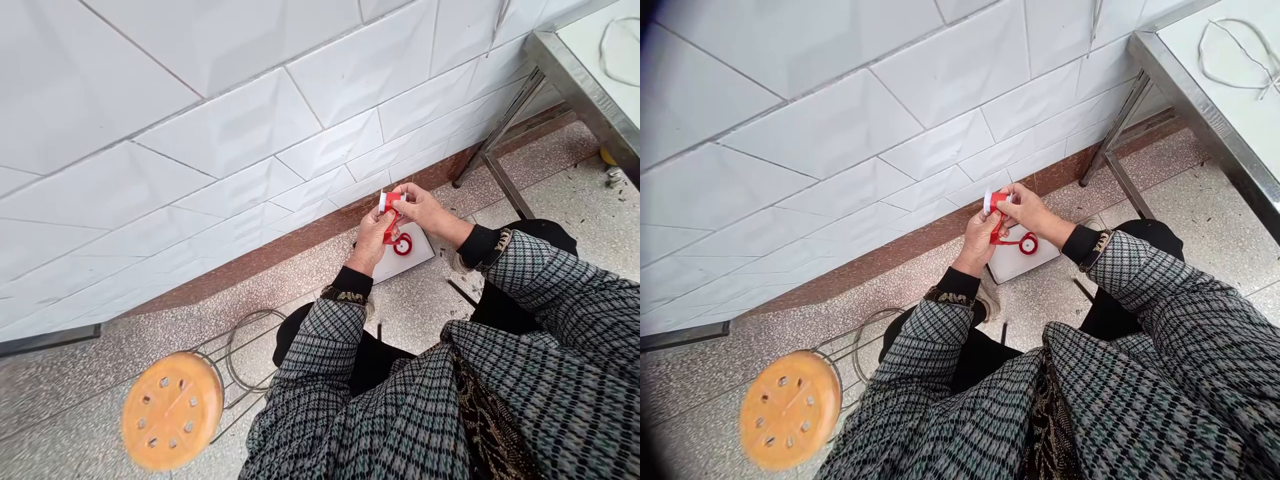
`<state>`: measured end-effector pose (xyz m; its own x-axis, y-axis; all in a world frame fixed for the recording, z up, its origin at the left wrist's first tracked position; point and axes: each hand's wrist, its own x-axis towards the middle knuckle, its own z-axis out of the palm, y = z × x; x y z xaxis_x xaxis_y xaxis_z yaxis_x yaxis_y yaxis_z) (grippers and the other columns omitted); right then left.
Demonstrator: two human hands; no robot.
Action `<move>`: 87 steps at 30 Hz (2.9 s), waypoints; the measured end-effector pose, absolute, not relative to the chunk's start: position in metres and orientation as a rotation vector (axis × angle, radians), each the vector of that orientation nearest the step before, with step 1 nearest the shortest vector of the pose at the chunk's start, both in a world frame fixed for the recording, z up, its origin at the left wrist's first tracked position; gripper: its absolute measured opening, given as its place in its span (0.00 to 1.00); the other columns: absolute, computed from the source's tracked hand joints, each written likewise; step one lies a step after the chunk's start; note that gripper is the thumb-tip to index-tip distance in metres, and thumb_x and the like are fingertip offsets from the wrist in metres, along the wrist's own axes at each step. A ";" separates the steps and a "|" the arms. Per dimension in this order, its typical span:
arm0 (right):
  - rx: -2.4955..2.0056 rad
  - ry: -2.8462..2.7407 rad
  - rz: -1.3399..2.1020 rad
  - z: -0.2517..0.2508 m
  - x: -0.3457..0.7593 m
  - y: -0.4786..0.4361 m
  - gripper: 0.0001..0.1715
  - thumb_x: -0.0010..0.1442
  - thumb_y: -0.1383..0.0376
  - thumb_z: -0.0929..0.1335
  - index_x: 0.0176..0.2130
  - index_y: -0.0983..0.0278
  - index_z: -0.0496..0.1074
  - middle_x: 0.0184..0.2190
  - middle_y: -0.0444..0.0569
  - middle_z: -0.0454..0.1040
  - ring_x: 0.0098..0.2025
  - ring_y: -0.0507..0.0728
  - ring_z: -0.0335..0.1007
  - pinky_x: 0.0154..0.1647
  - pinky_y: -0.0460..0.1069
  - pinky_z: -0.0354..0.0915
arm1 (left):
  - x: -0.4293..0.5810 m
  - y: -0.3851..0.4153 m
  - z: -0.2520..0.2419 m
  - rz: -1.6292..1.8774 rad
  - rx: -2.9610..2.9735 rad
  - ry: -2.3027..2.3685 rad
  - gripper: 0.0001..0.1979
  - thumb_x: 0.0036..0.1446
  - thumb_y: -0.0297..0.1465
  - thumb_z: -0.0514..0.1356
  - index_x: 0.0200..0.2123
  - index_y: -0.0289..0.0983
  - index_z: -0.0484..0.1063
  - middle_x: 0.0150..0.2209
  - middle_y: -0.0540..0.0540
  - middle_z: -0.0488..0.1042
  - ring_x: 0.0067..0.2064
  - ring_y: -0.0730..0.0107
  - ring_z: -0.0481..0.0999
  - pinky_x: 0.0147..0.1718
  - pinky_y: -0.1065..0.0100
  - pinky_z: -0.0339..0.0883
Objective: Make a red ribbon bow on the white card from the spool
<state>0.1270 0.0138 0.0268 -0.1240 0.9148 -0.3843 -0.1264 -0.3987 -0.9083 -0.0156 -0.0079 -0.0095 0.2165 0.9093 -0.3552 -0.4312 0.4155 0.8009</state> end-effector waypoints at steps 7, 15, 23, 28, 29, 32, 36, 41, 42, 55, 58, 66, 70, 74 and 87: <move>-1.459 -0.854 1.592 0.033 0.132 0.024 0.09 0.69 0.74 0.71 0.40 0.63 0.68 0.28 0.40 0.73 0.22 0.48 0.72 0.23 0.42 0.73 | -0.019 -0.011 -0.006 0.936 0.729 1.002 0.23 0.48 0.45 0.77 0.33 0.34 0.76 0.23 0.52 0.72 0.23 0.80 0.67 0.23 0.72 0.60; -1.523 -0.701 1.706 0.046 0.131 0.024 0.10 0.74 0.73 0.68 0.39 0.63 0.67 0.25 0.41 0.74 0.19 0.48 0.68 0.21 0.42 0.72 | -0.011 -0.013 -0.006 0.971 0.666 0.950 0.19 0.56 0.42 0.73 0.31 0.36 0.71 0.16 0.60 0.57 0.17 0.82 0.54 0.19 0.73 0.49; -1.451 -0.522 1.881 0.044 0.135 0.024 0.12 0.77 0.68 0.65 0.39 0.66 0.72 0.26 0.47 0.77 0.23 0.50 0.72 0.25 0.43 0.74 | -0.009 -0.014 -0.005 0.949 0.747 1.131 0.23 0.55 0.50 0.72 0.31 0.36 0.74 0.14 0.61 0.52 0.16 0.83 0.46 0.17 0.72 0.40; -1.381 -0.333 1.930 0.037 0.136 0.023 0.14 0.78 0.68 0.65 0.37 0.64 0.72 0.28 0.46 0.77 0.25 0.49 0.73 0.27 0.41 0.75 | -0.008 -0.016 -0.006 0.963 0.746 1.146 0.24 0.54 0.51 0.72 0.29 0.37 0.72 0.14 0.61 0.51 0.17 0.83 0.46 0.17 0.72 0.39; -1.363 -0.306 1.934 0.036 0.136 0.023 0.13 0.77 0.68 0.65 0.37 0.64 0.71 0.28 0.46 0.77 0.26 0.49 0.73 0.26 0.41 0.75 | -0.008 -0.017 -0.007 0.974 0.742 1.136 0.25 0.55 0.52 0.71 0.28 0.37 0.70 0.14 0.61 0.51 0.17 0.83 0.45 0.17 0.72 0.38; -1.334 -0.261 1.955 0.033 0.136 0.024 0.12 0.77 0.69 0.65 0.38 0.64 0.71 0.28 0.45 0.77 0.26 0.49 0.73 0.26 0.41 0.75 | -0.007 -0.020 -0.010 0.998 0.721 1.109 0.27 0.56 0.54 0.70 0.26 0.38 0.67 0.14 0.60 0.51 0.16 0.83 0.45 0.17 0.72 0.38; -1.328 -0.211 1.980 0.033 0.136 0.024 0.11 0.77 0.69 0.65 0.39 0.64 0.71 0.30 0.46 0.77 0.27 0.49 0.74 0.26 0.40 0.75 | -0.007 -0.020 -0.012 1.033 0.693 1.092 0.29 0.53 0.56 0.71 0.25 0.38 0.66 0.14 0.60 0.52 0.16 0.84 0.46 0.17 0.73 0.39; -1.325 -0.165 1.971 0.029 0.135 0.022 0.10 0.77 0.67 0.66 0.39 0.63 0.71 0.30 0.44 0.77 0.28 0.49 0.74 0.28 0.39 0.75 | -0.006 -0.017 -0.011 0.992 0.676 1.146 0.28 0.53 0.54 0.72 0.25 0.38 0.65 0.14 0.60 0.52 0.16 0.84 0.46 0.17 0.73 0.38; -1.317 -0.170 1.973 0.028 0.135 0.022 0.10 0.77 0.67 0.66 0.39 0.63 0.71 0.29 0.44 0.77 0.28 0.48 0.74 0.28 0.39 0.75 | -0.006 -0.017 -0.010 0.992 0.665 1.163 0.27 0.53 0.53 0.73 0.26 0.38 0.65 0.14 0.61 0.52 0.16 0.84 0.46 0.17 0.73 0.38; -1.264 -0.151 2.252 0.052 0.134 0.015 0.22 0.81 0.59 0.60 0.40 0.68 0.73 0.23 0.46 0.74 0.17 0.46 0.67 0.15 0.35 0.66 | -0.018 -0.013 -0.009 0.921 0.522 0.849 0.30 0.45 0.51 0.78 0.31 0.37 0.67 0.15 0.62 0.56 0.14 0.87 0.46 0.15 0.74 0.40; -1.314 -0.274 2.234 0.049 0.136 0.015 0.24 0.81 0.55 0.61 0.39 0.67 0.74 0.23 0.48 0.75 0.18 0.48 0.69 0.18 0.38 0.71 | -0.017 -0.013 -0.010 0.921 0.543 0.848 0.32 0.41 0.54 0.78 0.27 0.37 0.66 0.14 0.62 0.56 0.14 0.87 0.47 0.14 0.74 0.40; -1.361 -0.707 1.898 0.041 0.131 0.007 0.13 0.72 0.62 0.73 0.35 0.63 0.71 0.30 0.46 0.77 0.28 0.51 0.76 0.30 0.44 0.78 | -0.010 -0.014 -0.008 1.036 0.557 0.971 0.27 0.47 0.51 0.77 0.34 0.38 0.71 0.15 0.63 0.54 0.15 0.85 0.48 0.15 0.74 0.42; -1.382 -0.716 1.735 0.039 0.129 0.010 0.14 0.73 0.69 0.71 0.34 0.63 0.67 0.30 0.42 0.73 0.29 0.49 0.71 0.30 0.42 0.76 | -0.008 -0.014 -0.005 1.054 0.577 1.024 0.24 0.51 0.48 0.76 0.36 0.38 0.72 0.16 0.62 0.56 0.16 0.85 0.49 0.16 0.74 0.43; -1.426 -0.699 1.724 0.040 0.132 0.017 0.13 0.72 0.70 0.71 0.35 0.63 0.68 0.29 0.42 0.73 0.28 0.49 0.71 0.28 0.42 0.74 | -0.009 -0.015 -0.005 1.011 0.597 1.050 0.23 0.53 0.48 0.74 0.31 0.38 0.68 0.15 0.62 0.54 0.16 0.84 0.49 0.16 0.73 0.42; -1.400 -0.535 1.863 0.034 0.138 0.022 0.13 0.74 0.61 0.71 0.37 0.65 0.75 0.28 0.50 0.78 0.29 0.52 0.75 0.34 0.47 0.80 | -0.016 -0.013 -0.009 0.998 0.724 0.951 0.23 0.54 0.50 0.73 0.32 0.38 0.71 0.17 0.58 0.63 0.18 0.81 0.58 0.22 0.72 0.57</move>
